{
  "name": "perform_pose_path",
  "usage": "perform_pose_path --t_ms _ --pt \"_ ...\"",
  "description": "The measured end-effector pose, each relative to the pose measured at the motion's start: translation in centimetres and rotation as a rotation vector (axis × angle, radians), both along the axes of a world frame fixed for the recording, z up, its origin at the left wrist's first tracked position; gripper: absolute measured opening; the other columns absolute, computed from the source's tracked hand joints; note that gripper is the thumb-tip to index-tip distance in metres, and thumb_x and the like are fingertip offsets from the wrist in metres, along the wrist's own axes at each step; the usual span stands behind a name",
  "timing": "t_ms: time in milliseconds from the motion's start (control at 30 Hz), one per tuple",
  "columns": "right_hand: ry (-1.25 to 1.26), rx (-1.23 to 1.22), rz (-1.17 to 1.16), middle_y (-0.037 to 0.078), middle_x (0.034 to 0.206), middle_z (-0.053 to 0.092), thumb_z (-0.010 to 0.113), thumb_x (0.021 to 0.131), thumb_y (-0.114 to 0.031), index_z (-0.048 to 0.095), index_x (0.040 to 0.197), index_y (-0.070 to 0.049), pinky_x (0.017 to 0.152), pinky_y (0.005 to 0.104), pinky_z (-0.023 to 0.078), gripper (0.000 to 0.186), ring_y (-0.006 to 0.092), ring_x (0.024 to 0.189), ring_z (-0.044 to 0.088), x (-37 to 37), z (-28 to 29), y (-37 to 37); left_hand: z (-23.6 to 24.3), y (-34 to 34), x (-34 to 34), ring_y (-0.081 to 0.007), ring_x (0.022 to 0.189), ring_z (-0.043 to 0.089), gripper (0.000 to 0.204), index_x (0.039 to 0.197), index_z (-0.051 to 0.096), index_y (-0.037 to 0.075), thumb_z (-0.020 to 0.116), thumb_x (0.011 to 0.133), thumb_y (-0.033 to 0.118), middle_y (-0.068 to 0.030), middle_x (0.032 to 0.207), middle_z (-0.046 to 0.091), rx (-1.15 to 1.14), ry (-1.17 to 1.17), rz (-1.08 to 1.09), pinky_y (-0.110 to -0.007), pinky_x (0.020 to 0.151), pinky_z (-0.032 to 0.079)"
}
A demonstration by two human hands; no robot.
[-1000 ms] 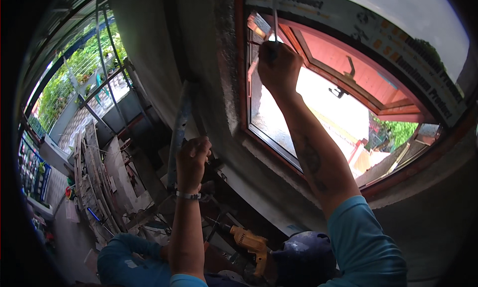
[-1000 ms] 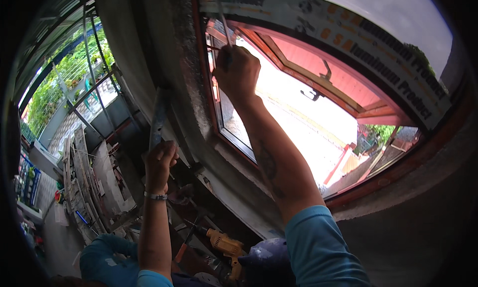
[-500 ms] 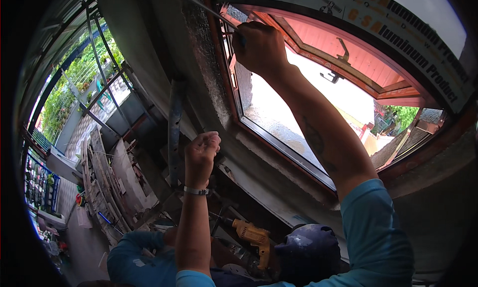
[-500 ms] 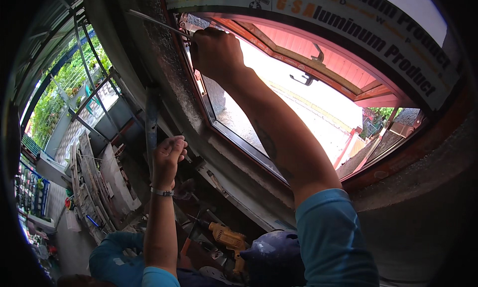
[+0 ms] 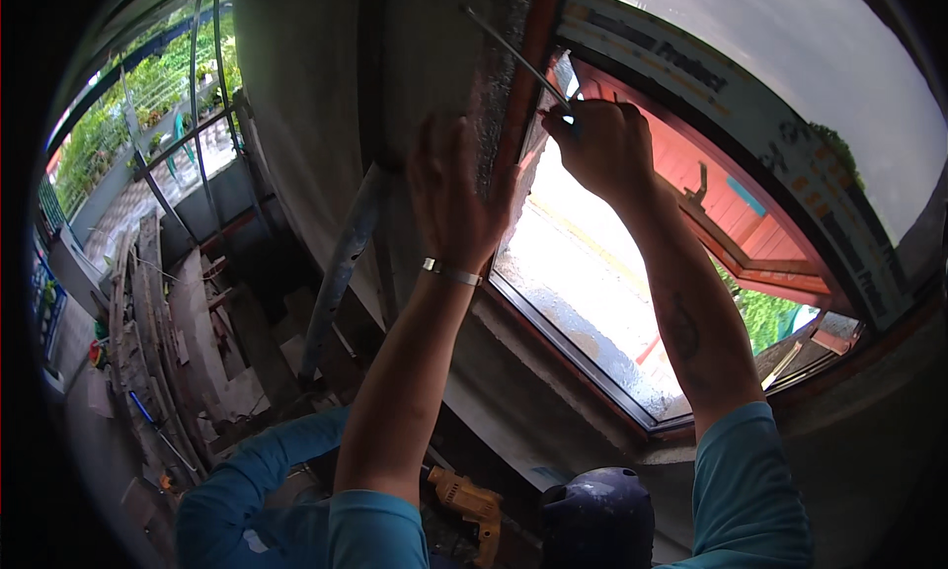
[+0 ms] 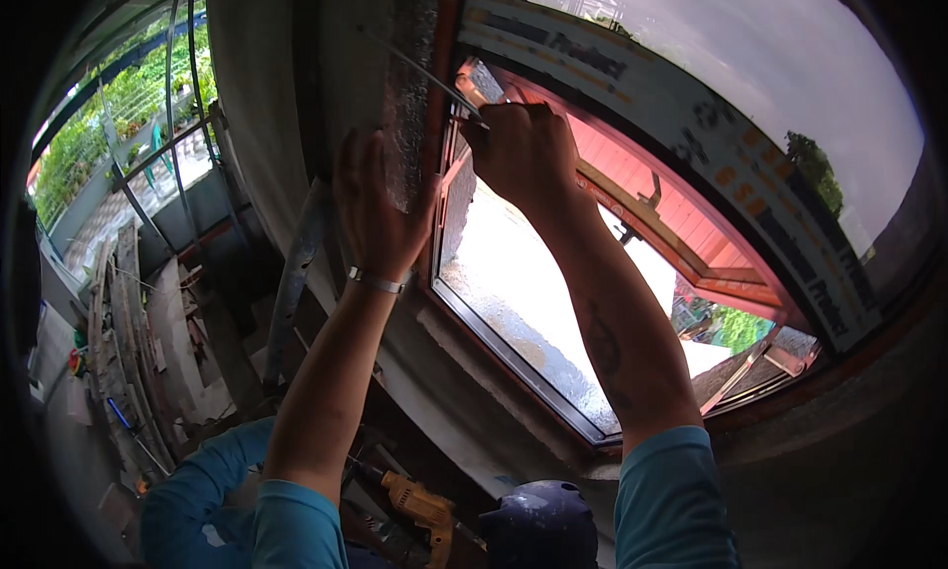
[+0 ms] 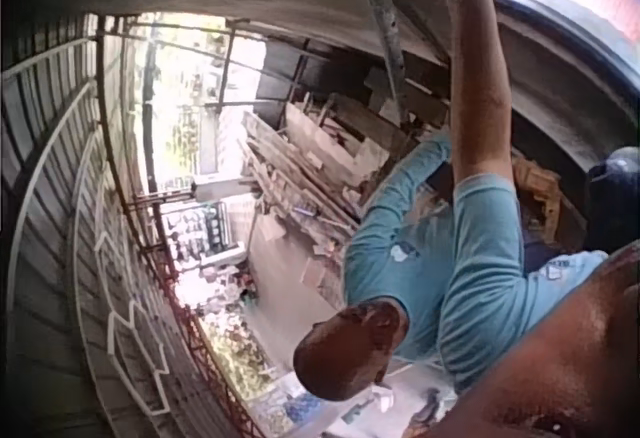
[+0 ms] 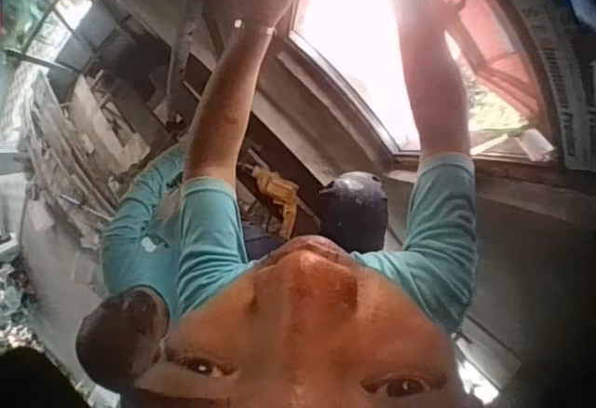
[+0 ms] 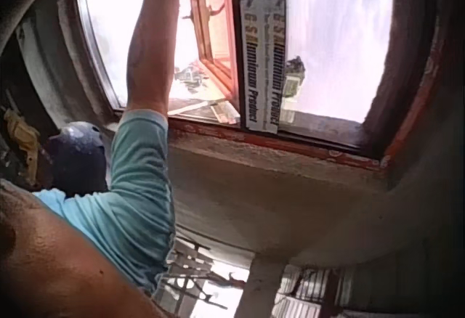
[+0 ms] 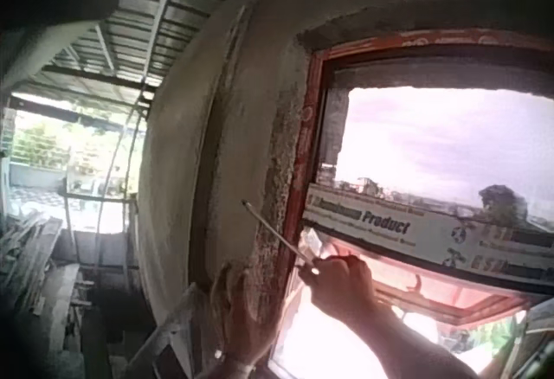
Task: The person installs a window frame by drilling holes into the frame and wall with an electric drill, then drives screws into the frame using a screwdriver.
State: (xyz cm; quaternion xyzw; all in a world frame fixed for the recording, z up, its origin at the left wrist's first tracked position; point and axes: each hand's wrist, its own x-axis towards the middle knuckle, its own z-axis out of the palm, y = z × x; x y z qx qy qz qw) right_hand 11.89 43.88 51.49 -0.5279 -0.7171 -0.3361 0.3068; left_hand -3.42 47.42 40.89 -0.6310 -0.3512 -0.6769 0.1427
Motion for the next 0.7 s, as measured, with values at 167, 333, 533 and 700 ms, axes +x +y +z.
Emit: perform_pose_path --t_ms 167,333,533,700 --pt "0.028 -0.040 -0.087 0.012 0.064 0.063 0.066 0.084 -0.022 0.068 0.076 -0.005 0.052 0.0353 0.049 0.019 0.0285 0.058 0.064 -1.1 -0.7 -0.1 -1.0 2.5 1.5 -0.0486 0.124 0.040 0.079 0.133 0.043 0.005 0.072 0.073 0.048 -0.0325 0.135 0.040 0.073 -0.129 -0.136 -0.061 0.099 0.033" --pt "-0.228 0.068 -0.069 0.007 0.063 0.057 0.068 0.077 -0.008 0.065 0.083 -0.009 0.046 0.0317 0.046 0.006 0.0235 0.052 0.059 -1.9 -0.6 -0.4 -2.3 3.6 1.7 -0.0442 0.122 0.046 0.075 0.137 0.041 0.010 0.069 0.076 0.043 -0.0295 0.132 0.046 0.036 -0.159 -0.141 -0.059 0.100 0.034" --pt "-0.331 0.015 -0.119 0.009 0.061 0.054 0.066 0.071 -0.003 0.058 0.072 -0.005 0.044 0.0327 0.044 0.009 0.0248 0.050 0.056 -1.6 -0.2 0.6 -2.8 4.2 2.1 -0.0418 0.119 0.050 0.070 0.138 0.042 0.018 0.068 0.076 0.037 -0.0276 0.131 0.049 0.086 -0.224 -0.172 -0.058 0.101 0.034" --pt "-0.130 0.028 -0.082 0.010 0.056 0.050 0.064 0.072 -0.003 0.053 0.064 -0.003 0.043 0.0328 0.041 0.014 0.0261 0.047 0.053 -2.0 -0.8 0.8 -2.9 4.5 2.1 -0.0407 0.119 0.051 0.068 0.138 0.042 0.020 0.067 0.077 0.036 -0.0260 0.129 0.051 0.095 -0.223 -0.172 -0.056 0.101 0.034"
